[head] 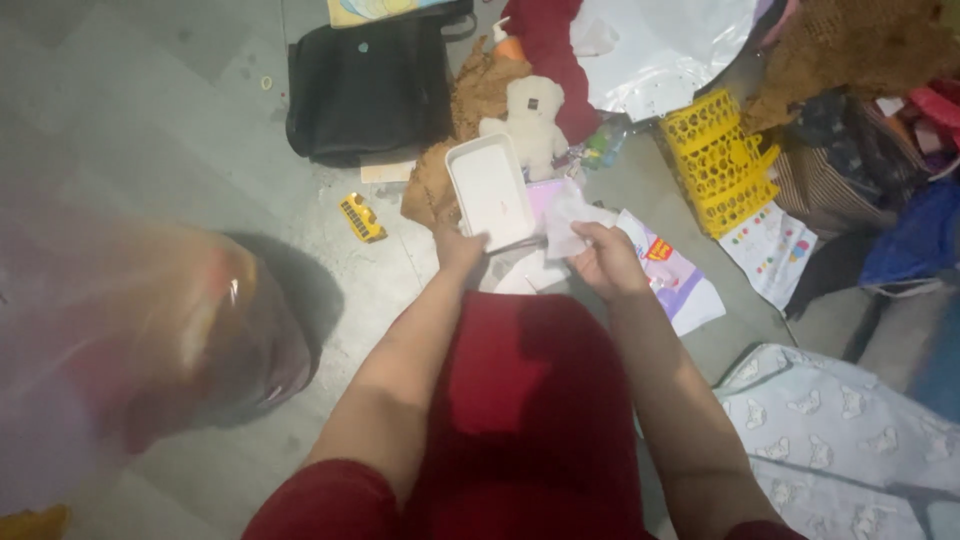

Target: Sorting through a pile of toys, books, and containers on the floor.

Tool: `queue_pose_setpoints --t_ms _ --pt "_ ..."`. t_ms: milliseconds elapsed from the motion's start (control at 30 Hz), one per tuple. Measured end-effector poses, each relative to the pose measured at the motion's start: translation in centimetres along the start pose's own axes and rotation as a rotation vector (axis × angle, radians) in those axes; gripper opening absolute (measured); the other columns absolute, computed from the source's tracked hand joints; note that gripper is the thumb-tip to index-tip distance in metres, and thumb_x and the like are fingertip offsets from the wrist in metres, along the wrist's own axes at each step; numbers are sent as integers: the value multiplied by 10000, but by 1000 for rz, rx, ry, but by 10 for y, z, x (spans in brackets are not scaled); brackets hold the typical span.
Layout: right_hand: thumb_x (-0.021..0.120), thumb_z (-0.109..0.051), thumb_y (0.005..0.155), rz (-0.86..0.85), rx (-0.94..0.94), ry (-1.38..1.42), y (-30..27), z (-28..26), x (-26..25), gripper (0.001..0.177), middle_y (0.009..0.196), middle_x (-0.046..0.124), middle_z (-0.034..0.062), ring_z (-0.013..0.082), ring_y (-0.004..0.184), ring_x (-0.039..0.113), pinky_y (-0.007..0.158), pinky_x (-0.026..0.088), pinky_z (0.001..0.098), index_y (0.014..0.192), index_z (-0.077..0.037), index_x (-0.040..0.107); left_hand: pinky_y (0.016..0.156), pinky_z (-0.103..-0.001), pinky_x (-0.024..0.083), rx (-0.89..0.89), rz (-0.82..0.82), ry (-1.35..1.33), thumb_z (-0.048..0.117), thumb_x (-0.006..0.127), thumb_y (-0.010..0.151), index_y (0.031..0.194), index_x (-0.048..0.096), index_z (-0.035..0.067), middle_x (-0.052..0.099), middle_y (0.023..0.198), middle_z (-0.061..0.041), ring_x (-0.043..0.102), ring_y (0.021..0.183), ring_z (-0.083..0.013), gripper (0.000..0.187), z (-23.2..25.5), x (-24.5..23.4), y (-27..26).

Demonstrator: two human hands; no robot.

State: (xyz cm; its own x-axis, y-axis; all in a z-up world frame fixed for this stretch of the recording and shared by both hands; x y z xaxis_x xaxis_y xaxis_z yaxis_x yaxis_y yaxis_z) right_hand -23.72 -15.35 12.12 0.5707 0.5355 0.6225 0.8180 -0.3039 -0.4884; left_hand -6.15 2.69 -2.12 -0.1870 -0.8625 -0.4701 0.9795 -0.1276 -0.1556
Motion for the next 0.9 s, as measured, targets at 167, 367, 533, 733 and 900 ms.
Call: queue_pose_setpoints --t_ms 167,367,533,733,900 --pt "643 -174 977 212 -175 -896 28 4 51 365 1118 736 124 207 946 688 843 565 389 1280 28 681 890 -401 560 -126 -251 106 164 734 711 1040 767 24 761 972 -191 738 954 -327 360 -39 29 10" --pt "688 -177 987 83 -682 -739 79 43 81 465 1261 649 129 188 1147 627 986 502 346 1367 28 515 749 -407 569 197 -262 -158 76 682 749 1178 643 9 719 931 -191 715 810 -334 436 110 -56 -62" --pt "835 -155 818 607 -848 -859 43 -12 102 453 1029 717 144 220 930 699 854 548 373 1157 58 624 841 -441 530 537 -196 7 34 682 809 1249 617 9 661 1059 -212 660 957 -371 446 144 -99 -99" --pt "809 -108 880 506 -770 -491 -3 -8 115 320 1015 759 111 199 879 722 813 566 324 1116 77 700 1083 -417 444 528 -485 -381 185 762 912 1435 402 55 508 1403 -213 532 1279 -328 648 135 -79 -80" --pt "754 -49 897 127 -639 -186 -43 23 151 352 1094 728 108 173 962 707 848 571 295 1215 61 651 1161 -409 376 268 -590 -931 229 674 921 1648 23 154 264 1642 -201 379 1471 -302 980 157 -94 -68"
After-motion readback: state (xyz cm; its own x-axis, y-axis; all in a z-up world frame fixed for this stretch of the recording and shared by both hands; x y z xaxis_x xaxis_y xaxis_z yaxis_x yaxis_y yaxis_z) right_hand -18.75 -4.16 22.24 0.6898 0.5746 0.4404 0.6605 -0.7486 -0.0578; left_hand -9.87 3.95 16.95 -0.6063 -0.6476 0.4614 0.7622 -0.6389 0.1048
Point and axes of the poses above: each hand's wrist, its own y-axis towards the middle knuckle, its own x-axis out of the palm, z = x × y, the point moved 6 cm from there along y, towards the middle knuckle
